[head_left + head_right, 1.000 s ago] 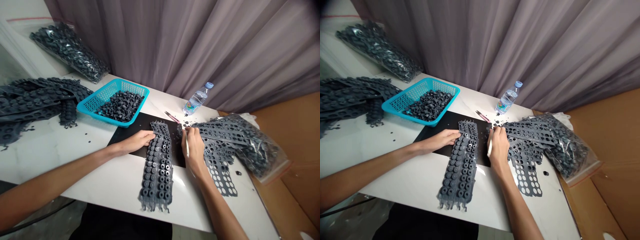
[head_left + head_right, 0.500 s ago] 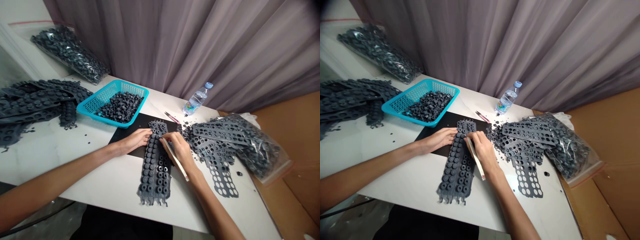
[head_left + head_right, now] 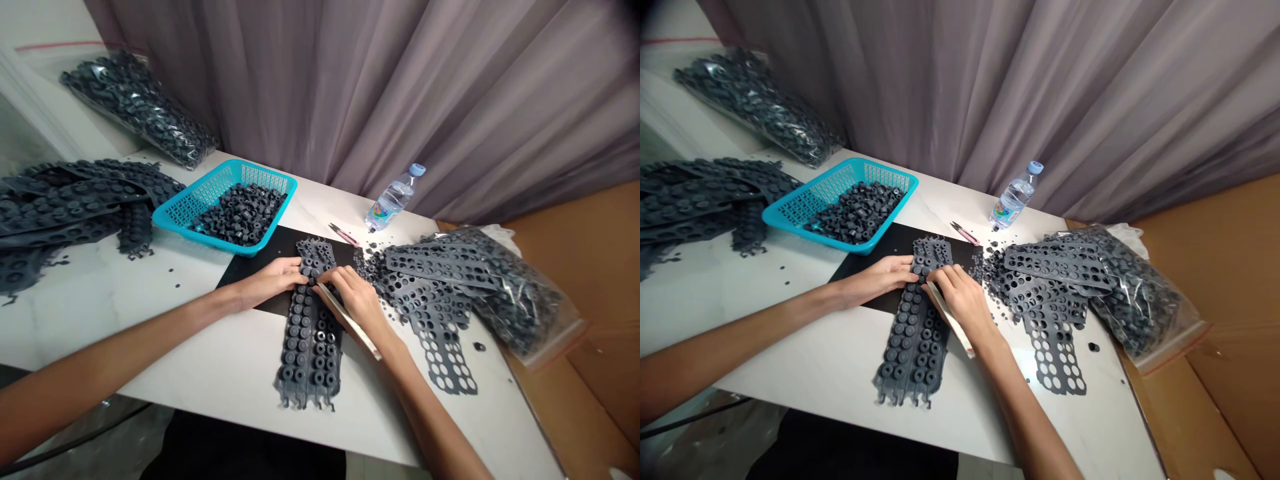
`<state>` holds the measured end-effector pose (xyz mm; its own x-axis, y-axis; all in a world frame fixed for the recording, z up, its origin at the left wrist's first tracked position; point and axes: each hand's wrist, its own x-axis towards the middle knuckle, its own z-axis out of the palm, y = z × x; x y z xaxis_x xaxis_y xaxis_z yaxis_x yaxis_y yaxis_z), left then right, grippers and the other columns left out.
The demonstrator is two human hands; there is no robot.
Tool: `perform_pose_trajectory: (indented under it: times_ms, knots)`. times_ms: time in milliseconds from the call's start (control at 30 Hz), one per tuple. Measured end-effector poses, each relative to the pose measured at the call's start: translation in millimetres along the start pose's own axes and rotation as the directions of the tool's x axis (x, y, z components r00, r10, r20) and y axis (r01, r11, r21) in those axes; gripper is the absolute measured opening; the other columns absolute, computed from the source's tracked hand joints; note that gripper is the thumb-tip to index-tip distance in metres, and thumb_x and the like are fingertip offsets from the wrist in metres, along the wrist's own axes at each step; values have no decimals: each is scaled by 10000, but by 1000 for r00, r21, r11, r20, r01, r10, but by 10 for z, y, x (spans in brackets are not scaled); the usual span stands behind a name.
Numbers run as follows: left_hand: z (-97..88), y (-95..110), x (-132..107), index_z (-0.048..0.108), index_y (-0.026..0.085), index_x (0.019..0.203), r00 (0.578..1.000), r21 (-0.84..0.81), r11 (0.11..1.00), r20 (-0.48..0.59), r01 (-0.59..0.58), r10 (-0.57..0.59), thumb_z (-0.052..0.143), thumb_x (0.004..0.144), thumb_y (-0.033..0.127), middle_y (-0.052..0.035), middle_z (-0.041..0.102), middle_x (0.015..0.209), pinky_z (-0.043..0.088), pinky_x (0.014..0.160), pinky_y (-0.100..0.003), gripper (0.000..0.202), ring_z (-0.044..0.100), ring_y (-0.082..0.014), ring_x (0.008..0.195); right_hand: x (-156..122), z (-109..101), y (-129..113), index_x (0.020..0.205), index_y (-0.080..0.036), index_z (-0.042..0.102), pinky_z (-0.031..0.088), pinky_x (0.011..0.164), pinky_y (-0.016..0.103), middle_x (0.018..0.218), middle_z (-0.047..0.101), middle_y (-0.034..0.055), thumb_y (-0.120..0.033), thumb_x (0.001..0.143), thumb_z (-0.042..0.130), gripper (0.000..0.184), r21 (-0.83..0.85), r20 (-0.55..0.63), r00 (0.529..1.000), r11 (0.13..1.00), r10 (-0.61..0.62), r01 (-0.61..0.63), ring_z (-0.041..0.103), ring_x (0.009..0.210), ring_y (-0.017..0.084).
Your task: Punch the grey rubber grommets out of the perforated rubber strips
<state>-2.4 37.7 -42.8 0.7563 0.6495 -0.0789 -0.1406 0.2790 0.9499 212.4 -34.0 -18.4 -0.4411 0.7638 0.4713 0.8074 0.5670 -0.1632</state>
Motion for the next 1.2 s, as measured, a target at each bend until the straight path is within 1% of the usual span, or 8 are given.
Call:
perform_pose_trajectory:
  times_ms: [133, 333, 500, 600, 800, 967, 1100, 1200]
  knots:
    - [35, 37, -14, 634, 162, 1349, 999, 8, 1000, 29, -17, 16, 683, 939, 225, -136, 723, 1299, 460, 1084, -429, 418, 678, -268, 1194, -11, 43, 16, 1024, -206, 616, 515, 755, 297, 979, 707, 64, -373, 1061, 544, 186, 0, -9, 999, 999, 42, -42, 633, 882, 194]
    - [30, 49, -7, 629, 165, 1354, 999, 18, 1000, 43, -25, 24, 703, 926, 221, -136, 719, 1306, 447, 1115, -456, 438, 673, -275, 1214, -9, 46, 9, 1251, -182, 602, 536, 799, 327, 1039, 716, 85, -348, 1067, 529, 258, -49, -5, 1000, 999, 20, -21, 637, 942, 223]
    - [43, 36, -2, 631, 163, 1340, 1000, 63, 998, 15, -20, 19, 703, 924, 225, -128, 735, 1263, 458, 1101, -445, 426, 675, -266, 1203, -1, 114, -30, 1208, -190, 613, 523, 849, 358, 1015, 716, 82, -319, 1081, 488, 220, -131, -11, 1000, 991, 25, -26, 648, 930, 233]
    - [71, 34, 0, 632, 157, 1329, 1000, 74, 997, 1, -25, 25, 711, 916, 237, -127, 753, 1207, 482, 1065, -450, 427, 694, -267, 1155, 11, 160, -33, 1221, -189, 588, 523, 813, 357, 1030, 693, 92, -343, 1093, 435, 252, -115, -58, 982, 976, 179, -185, 661, 930, 239]
    - [83, 48, -20, 658, 142, 1278, 1000, 87, 996, -19, 2, -1, 678, 931, 261, -126, 752, 1184, 467, 1069, -448, 368, 700, -256, 1106, -93, 96, 276, 1206, -186, 580, 522, 827, 417, 1133, 672, 140, -412, 1091, 331, 356, -91, -172, 845, 846, 506, -525, 661, 1004, 287]
    - [66, 56, -38, 676, 179, 1254, 998, 67, 997, -59, 37, -33, 624, 928, 237, -87, 726, 1223, 428, 1096, -411, 336, 653, -235, 1154, -160, 6, 389, 1246, -202, 587, 521, 865, 424, 1083, 691, 115, -472, 1055, 444, 360, 47, -156, 858, 872, 489, -488, 649, 961, 267]
    - [63, 56, -29, 703, 188, 1189, 997, 15, 999, -59, 41, -41, 565, 932, 234, -76, 720, 1194, 422, 1103, -405, 295, 624, -239, 1187, -63, 4, 113, 1181, -231, 615, 534, 805, 340, 988, 693, 48, -426, 1028, 561, 254, 288, -108, 912, 890, 396, -353, 634, 822, 191]
    - [56, 44, -18, 704, 177, 1124, 997, -6, 999, -65, 33, -34, 582, 938, 261, -75, 722, 1133, 422, 1109, -413, 238, 615, -244, 1192, 10, 10, -105, 1058, -235, 639, 531, 807, 330, 967, 689, 45, -397, 1028, 583, 175, 326, -93, 953, 914, 287, -243, 623, 845, 191]
